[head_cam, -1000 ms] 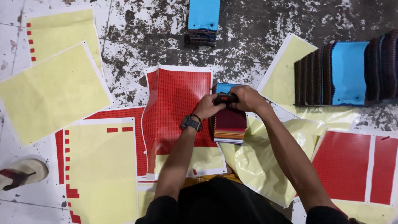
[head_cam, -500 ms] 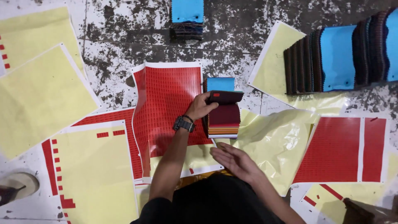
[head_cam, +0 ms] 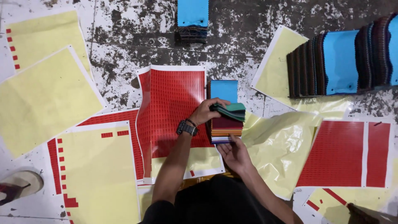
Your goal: Assembling color sample books by aligning swatches and attaching covers.
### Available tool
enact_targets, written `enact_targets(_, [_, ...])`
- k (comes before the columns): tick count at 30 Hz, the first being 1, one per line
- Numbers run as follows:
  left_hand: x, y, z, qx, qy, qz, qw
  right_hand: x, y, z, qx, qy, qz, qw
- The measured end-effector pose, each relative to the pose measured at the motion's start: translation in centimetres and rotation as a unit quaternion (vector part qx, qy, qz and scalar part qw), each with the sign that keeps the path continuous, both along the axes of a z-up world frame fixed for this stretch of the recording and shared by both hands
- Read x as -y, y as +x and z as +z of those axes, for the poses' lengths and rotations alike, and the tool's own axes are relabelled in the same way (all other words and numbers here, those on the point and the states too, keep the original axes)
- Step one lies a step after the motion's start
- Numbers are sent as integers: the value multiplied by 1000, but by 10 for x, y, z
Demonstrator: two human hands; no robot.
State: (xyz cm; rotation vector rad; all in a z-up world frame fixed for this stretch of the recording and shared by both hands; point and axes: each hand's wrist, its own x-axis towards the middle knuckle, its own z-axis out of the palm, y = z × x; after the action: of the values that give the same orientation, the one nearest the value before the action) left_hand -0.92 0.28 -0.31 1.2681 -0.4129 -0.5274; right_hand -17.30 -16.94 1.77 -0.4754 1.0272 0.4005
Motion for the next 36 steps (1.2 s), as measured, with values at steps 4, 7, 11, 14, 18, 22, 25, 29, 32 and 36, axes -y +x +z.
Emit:
enact_targets(4, [1, -1, 3, -29, -3, 4, 1000, -1, -6, 9, -13, -10, 2, 1000])
enact_targets(7, [3, 2, 8, -31, -8, 11, 999, -8, 4, 35, 7, -30, -19, 999])
enact_targets(11, [6, 5, 11, -41, -3, 37, 998, -16, 33, 60, 76, -15, -60, 995])
enact_targets(14, [4, 11, 3, -62, 2, 67, 996, -17, 63, 61, 137, -7, -68, 988])
enact_targets(18, [13, 36, -1, -294, 4, 123, 948, -13, 93, 45, 233, -27, -37, 971])
enact_targets(22, [5, 36, -41, -342, -10, 127, 931, -10, 107, 62, 248, -78, 13, 965])
enact_targets(25, [4, 31, -19, -332, -30, 131, 934, -2, 114, 55, 223, -162, 89, 957])
enact_targets(29, [8, 30, -33, -179, -44, 141, 973, -2, 131, 52, 266, -261, 225, 900])
enact_targets(32, [4, 28, -56, -113, -32, 137, 984, -1, 140, 70, 327, -280, 239, 871])
enact_targets(36, [15, 28, -59, -112, -1, 189, 975, 20, 149, 59, 380, -363, 150, 837])
